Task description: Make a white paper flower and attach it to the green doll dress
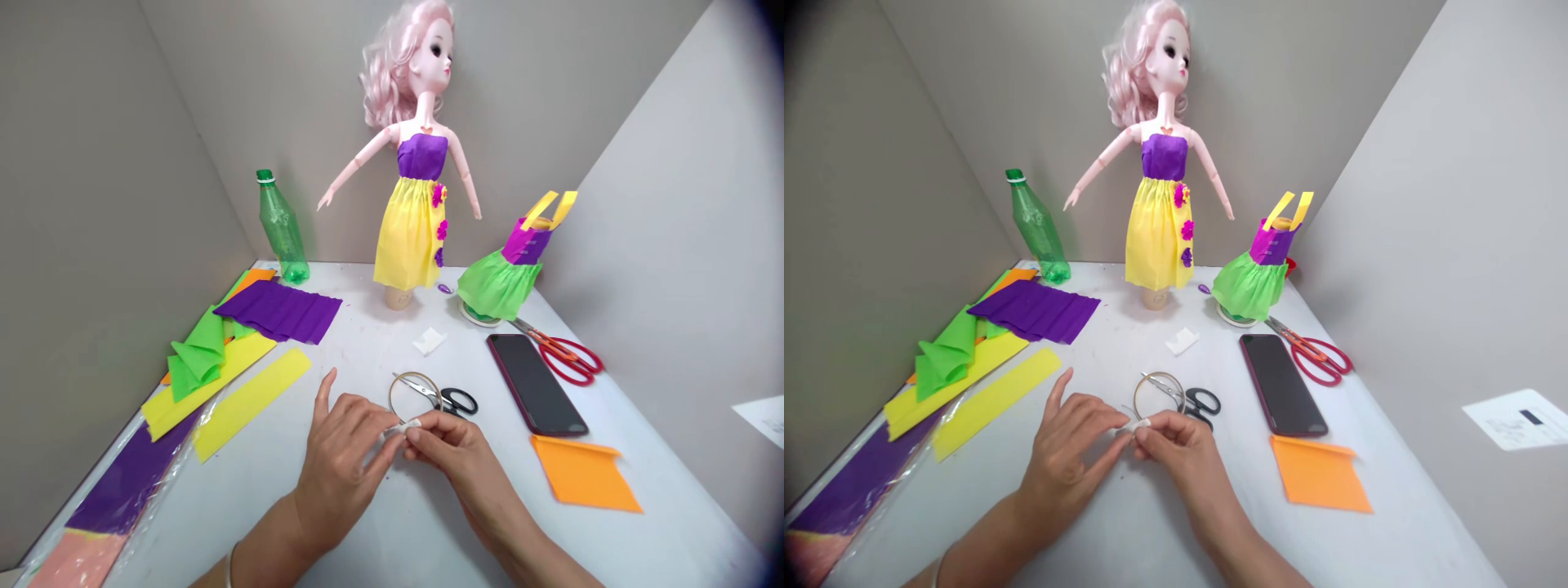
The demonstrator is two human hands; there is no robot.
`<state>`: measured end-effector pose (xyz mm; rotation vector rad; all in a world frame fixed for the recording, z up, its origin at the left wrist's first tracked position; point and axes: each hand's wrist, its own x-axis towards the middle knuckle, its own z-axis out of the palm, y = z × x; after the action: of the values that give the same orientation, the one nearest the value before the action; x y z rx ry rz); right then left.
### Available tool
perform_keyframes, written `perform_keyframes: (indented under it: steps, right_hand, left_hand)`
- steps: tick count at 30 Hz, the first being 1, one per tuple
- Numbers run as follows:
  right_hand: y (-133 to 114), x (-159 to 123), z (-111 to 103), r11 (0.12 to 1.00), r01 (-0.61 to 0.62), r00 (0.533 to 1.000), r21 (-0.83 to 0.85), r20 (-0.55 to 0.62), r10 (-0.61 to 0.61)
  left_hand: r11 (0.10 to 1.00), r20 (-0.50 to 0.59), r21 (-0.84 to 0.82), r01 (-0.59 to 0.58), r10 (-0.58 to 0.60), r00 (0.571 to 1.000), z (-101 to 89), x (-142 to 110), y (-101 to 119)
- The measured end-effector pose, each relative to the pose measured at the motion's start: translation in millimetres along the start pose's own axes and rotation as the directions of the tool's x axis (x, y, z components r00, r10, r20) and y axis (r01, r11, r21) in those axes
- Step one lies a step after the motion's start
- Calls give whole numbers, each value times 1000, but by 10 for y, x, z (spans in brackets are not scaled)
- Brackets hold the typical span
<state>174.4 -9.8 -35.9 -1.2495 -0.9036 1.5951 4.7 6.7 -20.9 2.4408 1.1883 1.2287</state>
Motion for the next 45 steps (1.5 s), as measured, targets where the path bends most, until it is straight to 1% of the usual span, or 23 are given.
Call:
perform_keyframes:
  steps: [9,26,35,45]
  right_hand:
    - [-15,-2,3,999,15,1000,-52,10,-14]
    - [-40,-13,8,996,33,999,-80,16,-32]
    - [-38,-15,9,999,18,1000,-52,17,-17]
    - [-48,-15,11,999,15,1000,-43,15,-15]
  left_hand:
    - [1000,2,0,-10,10,1000,6,-7,-49]
    - [994,24,-93,57,-55,998,21,-24,-42]
    - [973,40,-193,129,-123,992,49,-52,-99]
    - [970,40,-209,125,-119,992,54,-59,-115]
